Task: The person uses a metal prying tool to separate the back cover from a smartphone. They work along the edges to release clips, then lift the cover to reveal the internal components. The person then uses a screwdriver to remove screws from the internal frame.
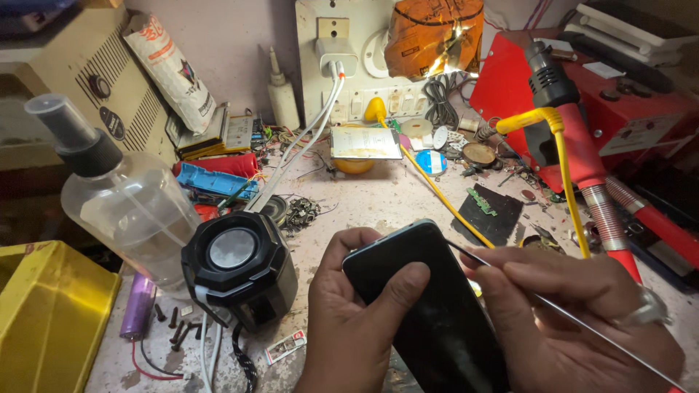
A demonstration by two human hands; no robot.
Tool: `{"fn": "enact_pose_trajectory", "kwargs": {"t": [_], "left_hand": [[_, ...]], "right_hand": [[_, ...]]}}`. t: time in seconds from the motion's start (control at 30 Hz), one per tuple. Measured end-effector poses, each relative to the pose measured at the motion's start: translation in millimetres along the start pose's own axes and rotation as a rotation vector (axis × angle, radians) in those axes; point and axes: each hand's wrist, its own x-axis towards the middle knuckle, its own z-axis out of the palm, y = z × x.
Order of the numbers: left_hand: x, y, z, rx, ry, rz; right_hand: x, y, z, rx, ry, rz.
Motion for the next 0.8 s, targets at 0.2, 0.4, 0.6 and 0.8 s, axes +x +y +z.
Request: {"fn": "enact_pose_trajectory", "kwargs": {"t": [0.2,0.4,0.6,0.8], "left_hand": [[4.1,-2.7,-2.3,0.120,-0.035,-0.096],[16.3,6.8,-5.5,0.359,0.057,-0.234],[31.2,5.3,-4.8,0.981,-0.008,-0.290],[41.2,-0.5,-15.1,1.512,-0.356,0.224]], "right_hand": [[13.3,2.6,1.6,-0.227,-0.101,0.193],[41.3,49.3,0.3,-0.128,-0.381,0.583],[21.7,77.3,-20.1,0.012,-0.329,0.675],[8.1,92.6,-38.8,0.036,-0.309,0.689]]}}
